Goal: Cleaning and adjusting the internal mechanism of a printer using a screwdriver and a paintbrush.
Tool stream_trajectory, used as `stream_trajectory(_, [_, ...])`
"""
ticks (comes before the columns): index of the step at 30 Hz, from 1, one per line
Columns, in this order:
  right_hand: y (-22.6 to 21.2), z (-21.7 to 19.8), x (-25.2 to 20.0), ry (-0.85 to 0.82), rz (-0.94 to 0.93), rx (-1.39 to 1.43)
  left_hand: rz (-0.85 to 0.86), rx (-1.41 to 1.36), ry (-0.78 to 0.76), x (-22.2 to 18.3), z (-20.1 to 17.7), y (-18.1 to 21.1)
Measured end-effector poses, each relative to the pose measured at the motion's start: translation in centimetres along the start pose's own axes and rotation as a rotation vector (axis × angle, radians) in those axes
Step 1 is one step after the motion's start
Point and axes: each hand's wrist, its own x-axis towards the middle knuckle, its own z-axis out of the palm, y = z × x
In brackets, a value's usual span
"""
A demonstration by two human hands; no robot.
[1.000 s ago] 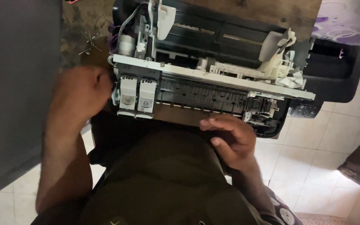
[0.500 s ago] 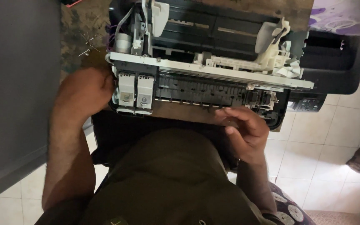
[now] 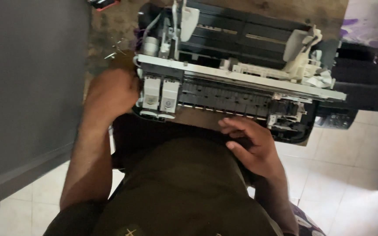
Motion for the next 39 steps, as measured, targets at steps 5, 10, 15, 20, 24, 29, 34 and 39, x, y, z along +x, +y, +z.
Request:
stream_trajectory(5, [0.1, 0.9, 0.5, -0.045, 0.026, 0.009, -0.068, 0.036, -0.087, -0.7, 0.1, 0.9])
stream_trajectory(10, [-0.9, 4.8, 2.8, -0.072, -0.020, -0.012, 0.030, -0.224, -0.044, -1.0, -1.4, 0.5])
stream_trajectory(15, [-1.5, 5.2, 3.0, -0.092, 0.000, 0.005, -0.048, -0.311, -0.064, -2.1, -2.5, -0.4])
stream_trajectory(20, [-1.1, 4.5, 1.5, -0.078, 0.072, 0.004, -0.206, -0.109, 0.544, 0.4, -2.0, -5.5])
stream_trajectory(24, [-0.4, 4.2, 1.6, -0.061, 0.025, 0.021, -0.097, -0.252, 0.553, 1.4, -1.1, -6.1])
stream_trajectory(29, [-0.5, 4.2, 1.9, -0.072, 0.008, 0.031, -0.044, -0.175, 0.754, 3.5, 1.0, -6.9])
stream_trajectory(34, [-0.1, 4.2, 2.1, -0.073, -0.026, 0.010, -0.048, -0.168, 0.744, 3.9, 0.4, -6.4])
stream_trajectory(39, [0.2, 4.4, 1.8, -0.043, 0.040, 0.055, 0.029, -0.182, 0.806, 4.5, 1.0, -7.0])
